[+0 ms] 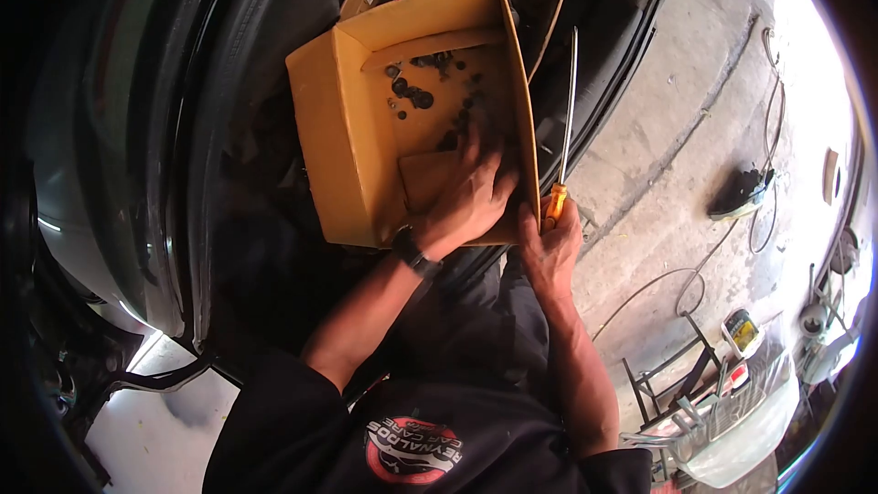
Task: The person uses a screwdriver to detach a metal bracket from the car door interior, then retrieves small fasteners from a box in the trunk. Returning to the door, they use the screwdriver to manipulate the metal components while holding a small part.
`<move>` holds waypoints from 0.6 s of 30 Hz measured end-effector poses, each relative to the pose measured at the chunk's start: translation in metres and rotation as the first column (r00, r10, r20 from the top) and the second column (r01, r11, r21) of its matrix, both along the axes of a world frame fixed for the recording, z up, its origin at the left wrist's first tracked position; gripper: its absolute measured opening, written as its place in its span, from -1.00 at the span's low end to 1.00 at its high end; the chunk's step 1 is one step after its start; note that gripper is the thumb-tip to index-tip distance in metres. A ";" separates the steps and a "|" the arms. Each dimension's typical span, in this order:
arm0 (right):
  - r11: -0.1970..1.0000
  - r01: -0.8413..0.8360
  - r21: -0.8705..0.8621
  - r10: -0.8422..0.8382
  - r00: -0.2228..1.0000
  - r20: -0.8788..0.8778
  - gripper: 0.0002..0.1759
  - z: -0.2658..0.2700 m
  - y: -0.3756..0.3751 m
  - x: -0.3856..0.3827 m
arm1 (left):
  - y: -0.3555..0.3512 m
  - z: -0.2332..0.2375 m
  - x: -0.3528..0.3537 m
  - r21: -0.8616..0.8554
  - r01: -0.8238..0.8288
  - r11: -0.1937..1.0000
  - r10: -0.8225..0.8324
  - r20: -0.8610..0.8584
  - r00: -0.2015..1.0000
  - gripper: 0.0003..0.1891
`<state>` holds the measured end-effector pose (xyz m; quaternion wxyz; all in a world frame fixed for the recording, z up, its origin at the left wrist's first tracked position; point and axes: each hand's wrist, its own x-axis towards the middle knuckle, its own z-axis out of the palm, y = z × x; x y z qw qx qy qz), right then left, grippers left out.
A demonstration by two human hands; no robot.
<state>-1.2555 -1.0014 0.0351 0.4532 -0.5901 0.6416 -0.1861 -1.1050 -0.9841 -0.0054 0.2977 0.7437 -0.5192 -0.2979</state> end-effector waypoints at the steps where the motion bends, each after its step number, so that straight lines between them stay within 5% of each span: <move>1: 1.000 0.004 0.000 -0.004 1.000 0.011 -0.72 -0.001 0.000 0.000 | 0.005 0.006 0.003 0.074 0.133 0.988 -0.133 -0.012 0.991 -0.43; 3: 1.000 0.009 0.007 -0.010 1.000 0.025 -0.72 -0.002 0.001 0.000 | 0.015 0.020 0.015 0.216 0.387 0.896 -0.384 -0.061 0.921 -0.46; 6: 1.000 0.010 0.014 -0.010 0.999 0.032 -0.72 0.000 0.000 0.001 | 0.022 0.033 0.023 0.436 0.109 0.893 -0.068 -0.108 0.992 -0.48; 10: 0.999 0.013 0.031 -0.015 0.999 0.037 -0.72 0.000 0.001 0.000 | 0.023 0.023 0.046 0.318 0.005 0.948 0.005 -0.033 0.999 -0.50; 11: 0.999 0.016 0.039 -0.017 0.999 0.036 -0.72 -0.001 0.001 -0.001 | 0.012 0.030 0.055 0.451 -0.003 0.893 0.006 -0.006 1.000 -0.48; 14: 0.999 0.023 0.035 -0.025 0.996 0.082 -0.71 0.001 0.001 0.001 | -0.006 0.017 0.075 0.442 -0.035 0.897 -0.021 0.121 0.992 -0.45; 18: 0.997 0.029 0.071 -0.032 0.998 0.046 -0.71 0.003 0.000 0.001 | -0.018 -0.051 0.081 0.063 -0.291 0.955 0.232 0.456 0.859 -0.38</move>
